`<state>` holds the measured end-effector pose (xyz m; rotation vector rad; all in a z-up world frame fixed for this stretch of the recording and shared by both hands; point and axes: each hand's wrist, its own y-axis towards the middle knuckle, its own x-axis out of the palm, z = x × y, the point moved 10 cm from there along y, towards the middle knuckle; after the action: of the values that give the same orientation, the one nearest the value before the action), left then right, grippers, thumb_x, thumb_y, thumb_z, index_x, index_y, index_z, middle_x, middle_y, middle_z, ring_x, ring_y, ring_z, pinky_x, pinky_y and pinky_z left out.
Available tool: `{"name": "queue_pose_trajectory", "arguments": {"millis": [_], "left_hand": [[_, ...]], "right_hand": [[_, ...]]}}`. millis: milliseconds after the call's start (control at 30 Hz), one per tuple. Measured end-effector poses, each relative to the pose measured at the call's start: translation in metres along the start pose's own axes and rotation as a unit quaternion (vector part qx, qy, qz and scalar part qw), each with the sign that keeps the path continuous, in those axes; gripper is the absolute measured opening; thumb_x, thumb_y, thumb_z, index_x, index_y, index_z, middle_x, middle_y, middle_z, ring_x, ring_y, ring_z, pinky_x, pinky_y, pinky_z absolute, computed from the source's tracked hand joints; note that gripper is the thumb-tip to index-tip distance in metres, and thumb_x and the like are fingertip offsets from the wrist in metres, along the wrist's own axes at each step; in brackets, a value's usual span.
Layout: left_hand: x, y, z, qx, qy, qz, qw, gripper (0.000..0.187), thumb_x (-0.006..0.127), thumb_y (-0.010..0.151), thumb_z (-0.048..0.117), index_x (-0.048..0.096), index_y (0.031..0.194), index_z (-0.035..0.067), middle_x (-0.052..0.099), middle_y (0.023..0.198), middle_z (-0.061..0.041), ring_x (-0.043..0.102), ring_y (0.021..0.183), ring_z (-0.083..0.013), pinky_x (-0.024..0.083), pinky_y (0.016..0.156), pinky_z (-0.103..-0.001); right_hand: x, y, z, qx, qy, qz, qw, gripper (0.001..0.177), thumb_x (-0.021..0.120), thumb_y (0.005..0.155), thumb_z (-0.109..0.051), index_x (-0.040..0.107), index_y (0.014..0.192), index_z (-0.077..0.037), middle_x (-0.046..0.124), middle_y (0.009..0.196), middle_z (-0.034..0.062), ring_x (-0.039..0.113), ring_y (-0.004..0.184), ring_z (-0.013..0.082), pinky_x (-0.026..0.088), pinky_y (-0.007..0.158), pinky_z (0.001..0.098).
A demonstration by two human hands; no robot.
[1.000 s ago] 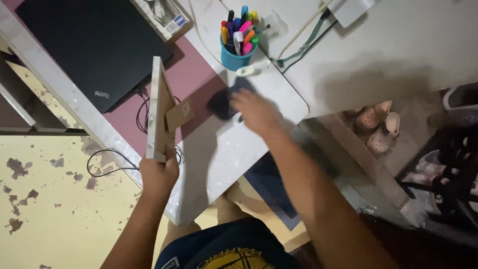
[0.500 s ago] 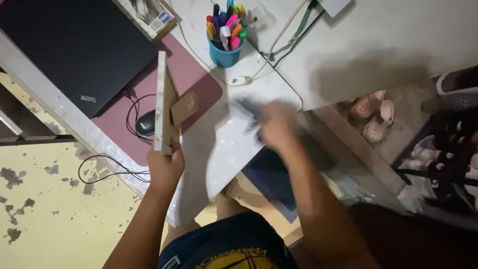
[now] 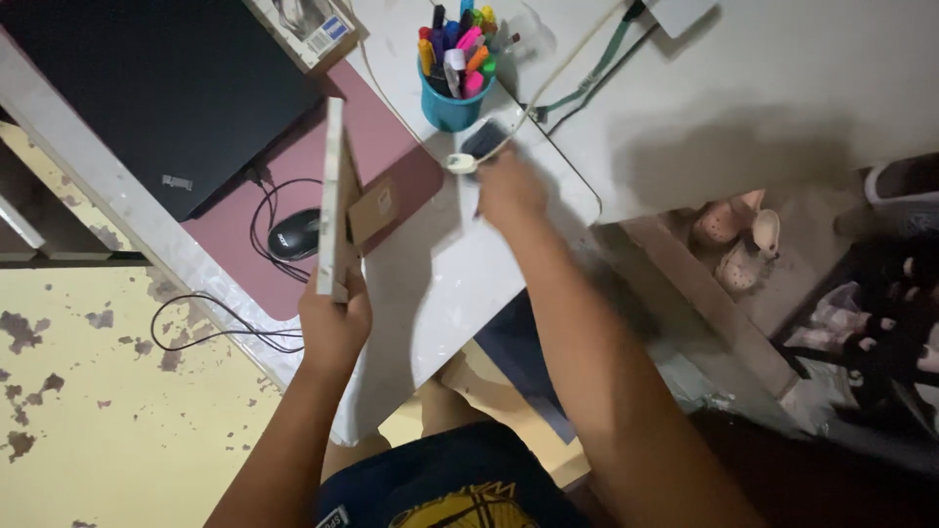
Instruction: The recorder wipes a desk mat, a laptop, and organizes items on a desk.
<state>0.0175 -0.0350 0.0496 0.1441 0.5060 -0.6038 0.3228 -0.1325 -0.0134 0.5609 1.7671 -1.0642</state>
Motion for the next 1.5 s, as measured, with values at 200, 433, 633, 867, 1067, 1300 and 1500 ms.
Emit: {"name": "queue_pose_trajectory", "arguments": {"millis": [200,433,633,867,1067,1300,1500], "left_hand": [[-0.001,0.005,-0.001,0.002,-0.003,0.0,1.0,0.014,0.059,0.1,0.007,0.064,0.11,-0.001,0.065,0.083,-0.022,0.066,0.071,-0.0391,0.053,0.066,-0.041],[0.009,0.01,0.027,0.111,-0.019,0.001,0.994,0.032,0.058,0.1,0.003,0.059,0.131,0.0,0.067,0.108,-0.027,0.07,0.093,-0.0438,0.056,0.079,-0.044],[0.02,0.005,0.051,0.19,-0.005,-0.008,0.982,0.066,0.057,0.093,-0.007,0.04,0.156,0.004,0.054,0.148,-0.03,0.057,0.134,-0.0473,0.05,0.109,-0.045],[0.034,0.003,0.038,0.129,0.021,-0.038,0.991,0.072,0.056,0.087,-0.011,0.037,0.156,0.002,0.049,0.151,-0.03,0.051,0.137,-0.045,0.047,0.11,-0.043],[0.046,-0.007,0.025,0.152,-0.009,-0.007,0.988,0.064,0.058,0.094,-0.009,0.038,0.155,0.0,0.048,0.153,-0.028,0.05,0.144,-0.0449,0.041,0.12,-0.043],[0.043,-0.001,0.022,0.137,0.013,-0.04,0.99,0.074,0.061,0.082,-0.009,0.04,0.153,0.0,0.046,0.153,-0.031,0.044,0.144,-0.0468,0.036,0.119,-0.044],[0.013,0.007,0.012,0.111,-0.071,-0.024,0.991,0.067,0.056,0.091,-0.008,0.045,0.154,0.012,0.055,0.15,-0.023,0.053,0.141,-0.0405,0.044,0.116,-0.041]], "right_hand": [[0.07,-0.131,-0.016,-0.227,-0.038,-0.073,0.97,0.027,0.06,0.097,-0.025,0.072,0.117,-0.009,0.063,0.131,0.0184,0.059,0.122,0.0367,0.048,0.1,0.0494],[0.01,-0.167,-0.024,-0.234,0.023,-0.019,0.972,0.043,0.063,0.085,-0.008,0.072,0.126,-0.019,0.061,0.146,0.0014,0.059,0.123,0.0314,0.051,0.098,0.0441],[-0.002,-0.131,0.033,-0.236,0.208,0.116,0.942,0.019,0.074,0.088,-0.01,0.072,0.107,-0.012,0.073,0.118,0.0093,0.068,0.112,0.0313,0.054,0.097,0.0403],[-0.008,-0.08,0.095,-0.133,0.183,0.253,0.941,0.027,0.074,0.079,0.002,0.067,0.105,-0.001,0.065,0.111,0.0195,0.063,0.105,0.0385,0.054,0.087,0.0425],[0.005,-0.044,0.105,-0.122,0.059,0.186,0.973,0.021,0.085,0.078,-0.008,0.065,0.08,-0.001,0.065,0.092,0.0211,0.062,0.093,0.0408,0.05,0.082,0.0509],[0.012,-0.062,0.1,-0.116,0.334,0.165,0.92,0.02,0.075,0.087,-0.006,0.057,0.094,-0.005,0.071,0.085,0.0077,0.07,0.079,0.0199,0.054,0.072,0.0336],[0.08,-0.169,-0.031,-0.087,0.295,-0.108,0.945,0.007,0.069,0.091,-0.008,0.066,0.098,-0.007,0.071,0.081,0.0087,0.071,0.071,0.0223,0.057,0.067,0.0362]]}}
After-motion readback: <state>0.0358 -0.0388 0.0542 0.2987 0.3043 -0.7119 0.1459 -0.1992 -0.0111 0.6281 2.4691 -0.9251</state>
